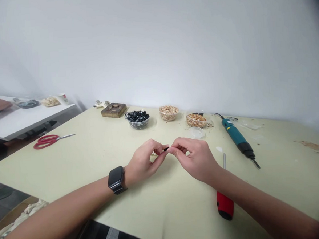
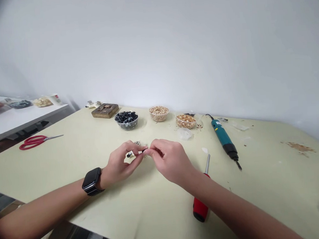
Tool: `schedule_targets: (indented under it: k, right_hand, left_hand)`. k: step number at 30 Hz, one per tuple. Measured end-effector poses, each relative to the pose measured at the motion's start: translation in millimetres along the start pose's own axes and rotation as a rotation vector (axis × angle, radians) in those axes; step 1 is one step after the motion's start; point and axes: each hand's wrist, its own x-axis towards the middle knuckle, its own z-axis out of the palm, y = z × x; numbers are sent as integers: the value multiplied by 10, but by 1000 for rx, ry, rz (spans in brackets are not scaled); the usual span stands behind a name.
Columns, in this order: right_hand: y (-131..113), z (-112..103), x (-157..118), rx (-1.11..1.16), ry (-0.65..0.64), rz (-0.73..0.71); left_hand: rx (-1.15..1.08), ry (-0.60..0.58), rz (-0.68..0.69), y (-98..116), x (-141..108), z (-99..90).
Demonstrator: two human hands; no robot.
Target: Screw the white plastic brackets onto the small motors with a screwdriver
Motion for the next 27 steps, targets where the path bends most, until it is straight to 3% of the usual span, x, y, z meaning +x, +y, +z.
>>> schedule_targets:
  k: [22,25,27]
  right_hand:
    - [-9,76,-8,-7,-40,-21]
    - [-6,53,7,62,-85,46]
    - [-12,13,26,141,-102,118]
  left_hand:
    - [-53,23,86,51,17,7]
    - [-89,14,8,86,5,6]
    - [-190,-4,-140,118,4,8]
